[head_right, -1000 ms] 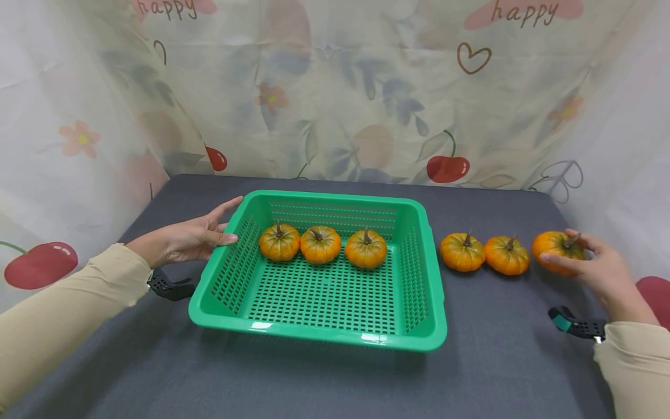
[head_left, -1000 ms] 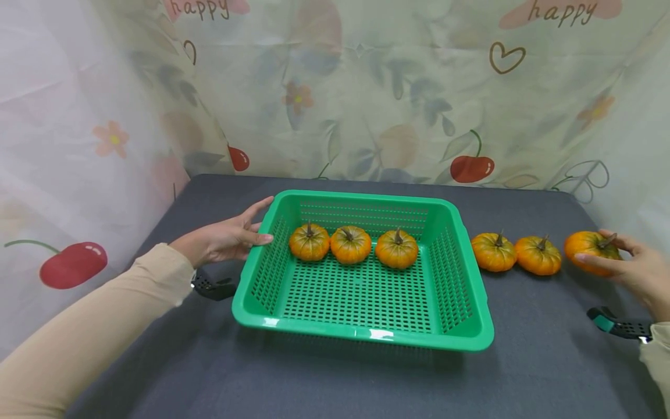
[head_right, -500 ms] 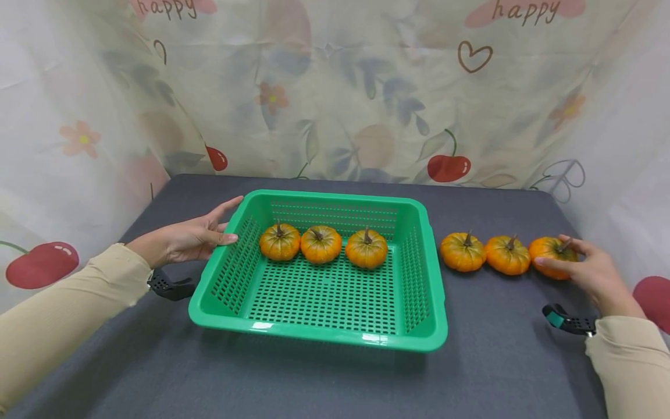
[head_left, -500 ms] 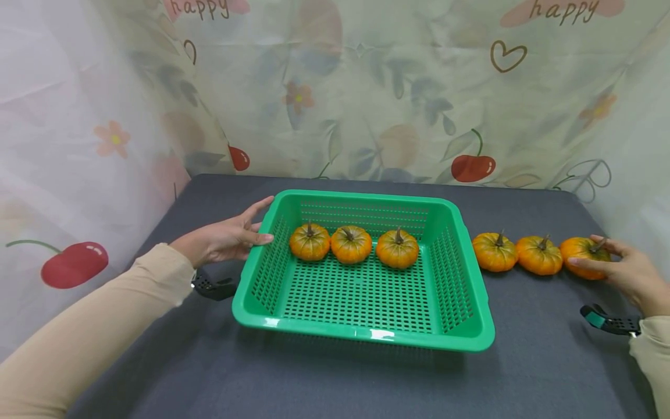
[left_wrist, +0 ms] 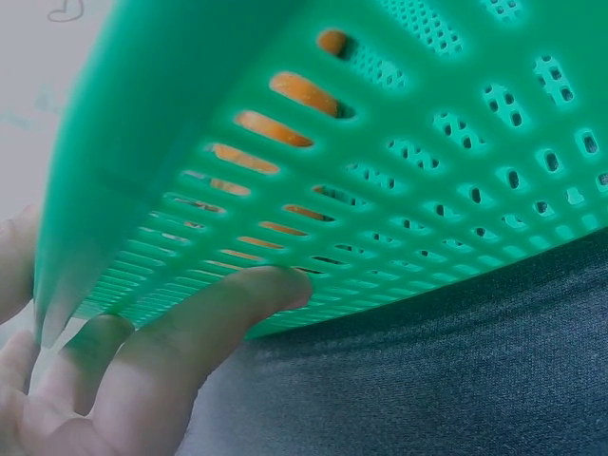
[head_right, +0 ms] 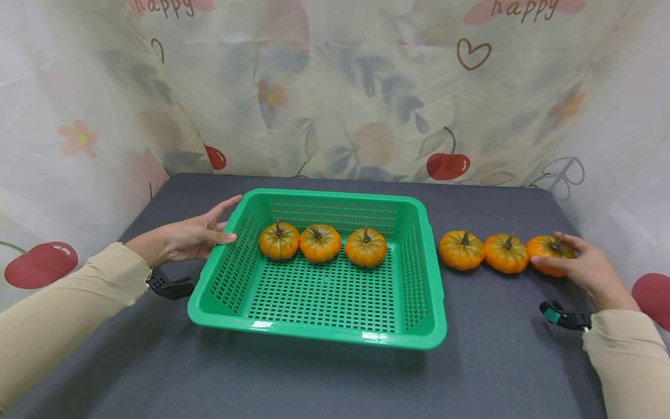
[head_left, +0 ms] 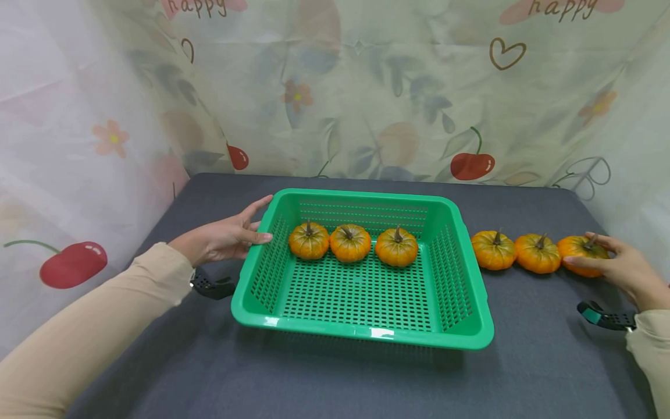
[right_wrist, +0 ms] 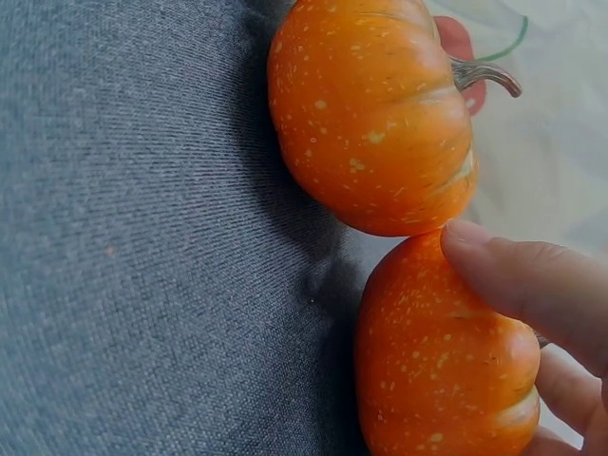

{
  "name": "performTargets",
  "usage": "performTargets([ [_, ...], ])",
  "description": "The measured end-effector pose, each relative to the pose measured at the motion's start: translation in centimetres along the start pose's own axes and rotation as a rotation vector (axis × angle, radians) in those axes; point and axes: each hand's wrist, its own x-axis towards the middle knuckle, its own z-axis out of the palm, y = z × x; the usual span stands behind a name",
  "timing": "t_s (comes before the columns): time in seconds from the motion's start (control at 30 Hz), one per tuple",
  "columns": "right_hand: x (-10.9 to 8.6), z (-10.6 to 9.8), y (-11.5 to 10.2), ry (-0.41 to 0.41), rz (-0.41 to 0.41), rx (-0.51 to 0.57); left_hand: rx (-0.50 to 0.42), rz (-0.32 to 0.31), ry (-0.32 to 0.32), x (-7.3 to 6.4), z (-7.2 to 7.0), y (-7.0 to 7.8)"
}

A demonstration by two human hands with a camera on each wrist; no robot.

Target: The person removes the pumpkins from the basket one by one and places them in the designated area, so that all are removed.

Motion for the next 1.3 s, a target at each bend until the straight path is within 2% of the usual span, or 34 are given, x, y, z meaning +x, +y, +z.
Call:
performTargets([
  [0.87,-0.1,-0.2,-0.8,-0.041,-0.002,-0.015,0.007,-0.002,0.004,-0.1,0.1,0.1],
  [0.97,0.7,-0.2,0.1,-0.034,0.006,-0.012,0.008,-0.002,0.004,-0.1,0.1,0.0],
  [1.3,5.0,-0.2,5.3,-0.003,0.011,0.025,-0.007,-0.005,0.003,-0.1,0.0,0.0],
])
